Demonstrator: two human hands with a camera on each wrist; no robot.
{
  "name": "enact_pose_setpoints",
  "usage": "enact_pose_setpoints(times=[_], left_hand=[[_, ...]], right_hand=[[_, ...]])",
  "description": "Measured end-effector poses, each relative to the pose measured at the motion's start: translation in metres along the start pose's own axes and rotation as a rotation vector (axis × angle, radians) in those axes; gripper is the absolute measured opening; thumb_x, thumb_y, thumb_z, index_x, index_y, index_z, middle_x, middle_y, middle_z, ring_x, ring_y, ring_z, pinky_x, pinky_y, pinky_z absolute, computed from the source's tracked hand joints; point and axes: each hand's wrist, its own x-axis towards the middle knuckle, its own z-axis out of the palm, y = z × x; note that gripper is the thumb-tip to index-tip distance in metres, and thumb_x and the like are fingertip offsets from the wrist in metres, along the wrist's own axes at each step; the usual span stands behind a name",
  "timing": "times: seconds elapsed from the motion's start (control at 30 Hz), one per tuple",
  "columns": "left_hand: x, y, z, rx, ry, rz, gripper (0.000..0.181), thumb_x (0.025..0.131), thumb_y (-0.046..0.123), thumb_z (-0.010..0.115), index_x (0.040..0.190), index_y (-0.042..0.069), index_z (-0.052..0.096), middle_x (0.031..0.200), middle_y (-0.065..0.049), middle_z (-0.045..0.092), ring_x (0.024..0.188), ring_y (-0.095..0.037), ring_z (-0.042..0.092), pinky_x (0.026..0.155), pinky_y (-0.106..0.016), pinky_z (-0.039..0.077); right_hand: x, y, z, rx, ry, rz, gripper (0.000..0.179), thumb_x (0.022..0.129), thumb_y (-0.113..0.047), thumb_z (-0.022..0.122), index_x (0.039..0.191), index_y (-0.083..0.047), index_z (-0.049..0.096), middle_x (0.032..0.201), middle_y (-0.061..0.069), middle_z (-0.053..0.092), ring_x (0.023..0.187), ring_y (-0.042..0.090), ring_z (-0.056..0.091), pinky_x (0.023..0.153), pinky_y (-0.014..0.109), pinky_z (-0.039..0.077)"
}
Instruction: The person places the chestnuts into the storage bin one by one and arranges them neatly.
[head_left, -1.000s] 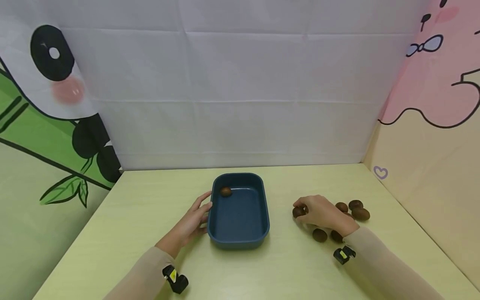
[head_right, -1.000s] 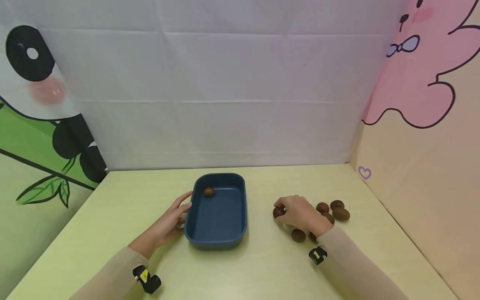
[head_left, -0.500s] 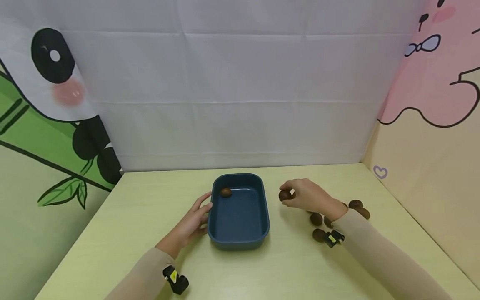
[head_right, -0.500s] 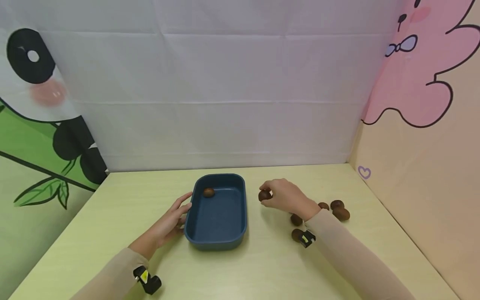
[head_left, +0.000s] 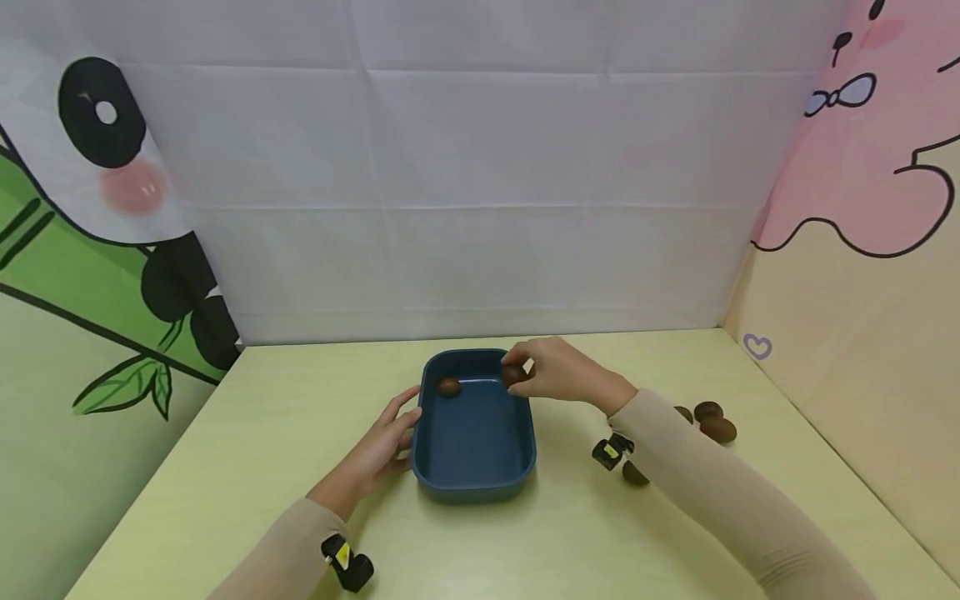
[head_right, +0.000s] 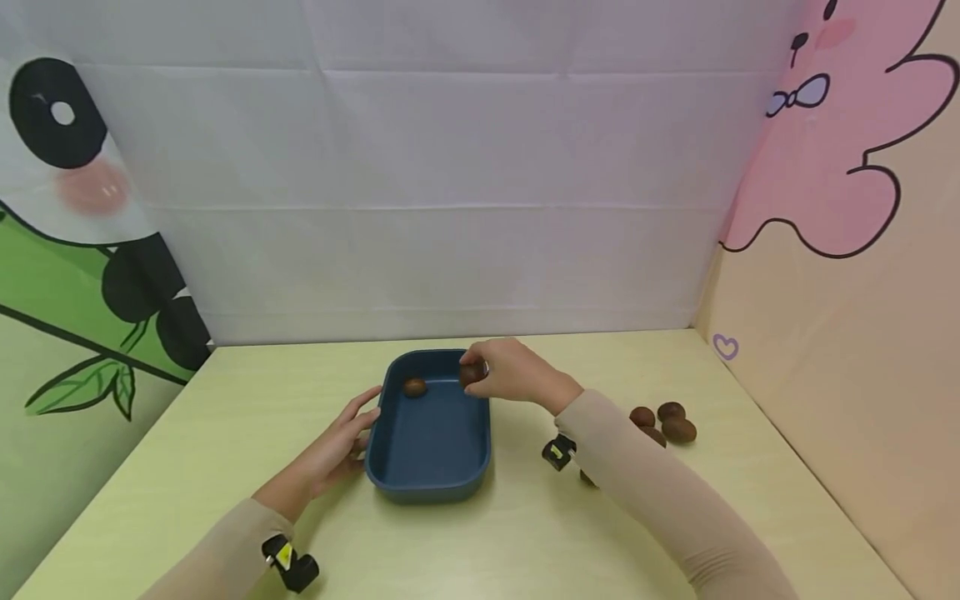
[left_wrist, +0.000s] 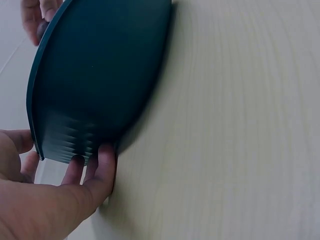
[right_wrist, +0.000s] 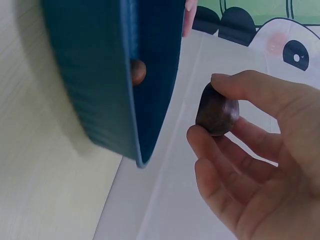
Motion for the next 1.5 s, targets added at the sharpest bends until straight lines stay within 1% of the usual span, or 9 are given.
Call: enact_pose_setpoints(times=[0.17, 0.3, 0.5, 0.77, 0.97, 1.1, 1.23, 1.4, 1.5], left_hand=[[0.000, -0.001, 0.000, 0.004, 0.005, -0.008, 0.055, 0.109, 0.034, 0.043, 0.159, 0.030, 0.020, 0.143, -0.024, 0.052, 0.123, -0.034, 0.059, 0.088, -0.047, 0.049], [0.000, 0.000, -0.001, -0.003, 0.003, -0.009, 0.055, 0.109, 0.035, 0.043, 0.159, 0.031, 0.020, 0.142, -0.023, 0.053, 0.123, -0.033, 0.059, 0.090, -0.047, 0.049], [0.000, 0.000, -0.002, 0.007, 0.006, -0.006, 0.055, 0.109, 0.036, 0.043, 0.159, 0.031, 0.020, 0.143, -0.021, 0.052, 0.121, -0.029, 0.060, 0.091, -0.048, 0.049], [0.003, -0.001, -0.003, 0.011, 0.003, -0.002, 0.055, 0.109, 0.037, 0.043, 0.158, 0.031, 0.021, 0.143, -0.019, 0.053, 0.124, -0.030, 0.058, 0.094, -0.051, 0.048], [0.003, 0.002, -0.004, -0.009, -0.015, 0.002, 0.055, 0.109, 0.036, 0.043, 0.159, 0.031, 0.019, 0.149, -0.022, 0.044, 0.125, -0.031, 0.057, 0.092, -0.049, 0.048], [0.002, 0.001, -0.003, -0.011, -0.015, 0.003, 0.056, 0.109, 0.036, 0.043, 0.159, 0.030, 0.019, 0.146, -0.023, 0.049, 0.126, -0.032, 0.056, 0.093, -0.050, 0.048], [0.001, 0.000, -0.003, -0.005, -0.016, 0.003, 0.056, 0.109, 0.036, 0.043, 0.159, 0.029, 0.018, 0.143, -0.023, 0.052, 0.126, -0.032, 0.056, 0.094, -0.051, 0.048], [0.003, -0.002, -0.002, -0.004, -0.010, -0.002, 0.055, 0.109, 0.036, 0.043, 0.159, 0.031, 0.019, 0.142, -0.022, 0.053, 0.124, -0.031, 0.058, 0.094, -0.050, 0.048], [0.003, -0.002, -0.003, -0.012, -0.007, -0.009, 0.054, 0.109, 0.036, 0.044, 0.158, 0.032, 0.021, 0.142, -0.021, 0.054, 0.124, -0.030, 0.059, 0.094, -0.050, 0.048]], right_hand=[[0.022, -0.005, 0.009, 0.040, -0.054, 0.003, 0.041, 0.089, -0.023, 0.078, 0.127, -0.010, 0.067, 0.116, -0.001, 0.068, 0.097, 0.013, 0.064, 0.083, 0.031, 0.051], [0.040, -0.010, 0.018, 0.069, -0.091, 0.009, 0.042, 0.088, -0.023, 0.079, 0.127, -0.011, 0.067, 0.113, -0.003, 0.068, 0.102, 0.013, 0.062, 0.087, 0.032, 0.050], [0.065, -0.014, 0.036, 0.104, -0.134, 0.009, 0.043, 0.086, -0.024, 0.082, 0.124, -0.010, 0.068, 0.110, -0.004, 0.068, 0.100, 0.011, 0.063, 0.088, 0.030, 0.050], [0.087, -0.016, 0.052, 0.144, -0.172, 0.024, 0.040, 0.084, -0.022, 0.083, 0.121, -0.011, 0.070, 0.103, -0.006, 0.069, 0.096, 0.009, 0.063, 0.087, 0.027, 0.049], [0.099, -0.011, 0.068, 0.134, -0.196, 0.083, 0.039, 0.085, -0.022, 0.083, 0.121, -0.012, 0.070, 0.102, -0.006, 0.069, 0.095, 0.008, 0.063, 0.087, 0.028, 0.049], [0.102, -0.008, 0.083, 0.148, -0.214, 0.139, 0.039, 0.083, -0.021, 0.085, 0.118, -0.013, 0.071, 0.097, -0.008, 0.070, 0.090, 0.006, 0.063, 0.087, 0.028, 0.049], [0.102, -0.008, 0.092, 0.149, -0.216, 0.171, 0.038, 0.082, -0.019, 0.086, 0.117, -0.011, 0.072, 0.094, -0.007, 0.070, 0.087, 0.006, 0.064, 0.085, 0.027, 0.050], [0.100, -0.006, 0.099, 0.125, -0.205, 0.199, 0.036, 0.082, -0.016, 0.086, 0.115, -0.013, 0.073, 0.092, -0.008, 0.070, 0.085, 0.006, 0.064, 0.083, 0.027, 0.050], [0.099, -0.007, 0.101, 0.140, -0.184, 0.211, 0.033, 0.082, -0.012, 0.085, 0.114, -0.014, 0.073, 0.094, -0.007, 0.071, 0.087, 0.007, 0.065, 0.084, 0.028, 0.051]])
